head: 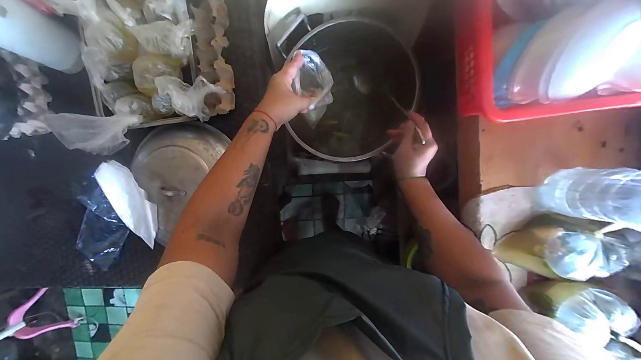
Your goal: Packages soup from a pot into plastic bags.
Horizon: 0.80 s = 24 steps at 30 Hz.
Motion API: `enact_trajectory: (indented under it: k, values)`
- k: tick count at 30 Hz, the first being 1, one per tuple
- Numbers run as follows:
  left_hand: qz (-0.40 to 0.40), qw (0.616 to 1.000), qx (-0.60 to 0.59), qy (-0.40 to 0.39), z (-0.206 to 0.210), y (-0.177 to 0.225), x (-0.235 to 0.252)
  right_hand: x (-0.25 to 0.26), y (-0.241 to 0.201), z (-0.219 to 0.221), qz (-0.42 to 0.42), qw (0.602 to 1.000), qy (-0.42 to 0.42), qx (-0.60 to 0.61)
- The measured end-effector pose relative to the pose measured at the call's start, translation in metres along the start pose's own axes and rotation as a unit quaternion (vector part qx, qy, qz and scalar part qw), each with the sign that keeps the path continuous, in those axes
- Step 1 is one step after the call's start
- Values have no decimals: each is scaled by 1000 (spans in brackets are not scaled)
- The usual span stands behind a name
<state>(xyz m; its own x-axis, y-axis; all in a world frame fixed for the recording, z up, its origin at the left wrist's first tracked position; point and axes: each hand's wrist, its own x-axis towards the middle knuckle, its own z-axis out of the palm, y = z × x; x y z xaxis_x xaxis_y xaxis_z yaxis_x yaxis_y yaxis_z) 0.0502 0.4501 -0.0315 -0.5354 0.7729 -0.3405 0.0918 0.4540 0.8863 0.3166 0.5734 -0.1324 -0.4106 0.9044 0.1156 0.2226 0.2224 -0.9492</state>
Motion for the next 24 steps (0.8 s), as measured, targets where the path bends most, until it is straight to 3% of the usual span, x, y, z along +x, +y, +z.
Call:
enact_trajectory:
  k: [4,10,15,24]
  values:
    - [4,1000,-7,7,3,-4,-1,-2,0,12,124,989,33,78]
    - [8,1000,-3,25,10,-14,-2,10,-21,15,308,915,129,227]
    - [10,999,-9,46,16,-22,-2,11,-42,6,303,907,137,258]
    - [4,996,31,79,31,-35,6,6,-107,-15,234,927,108,274]
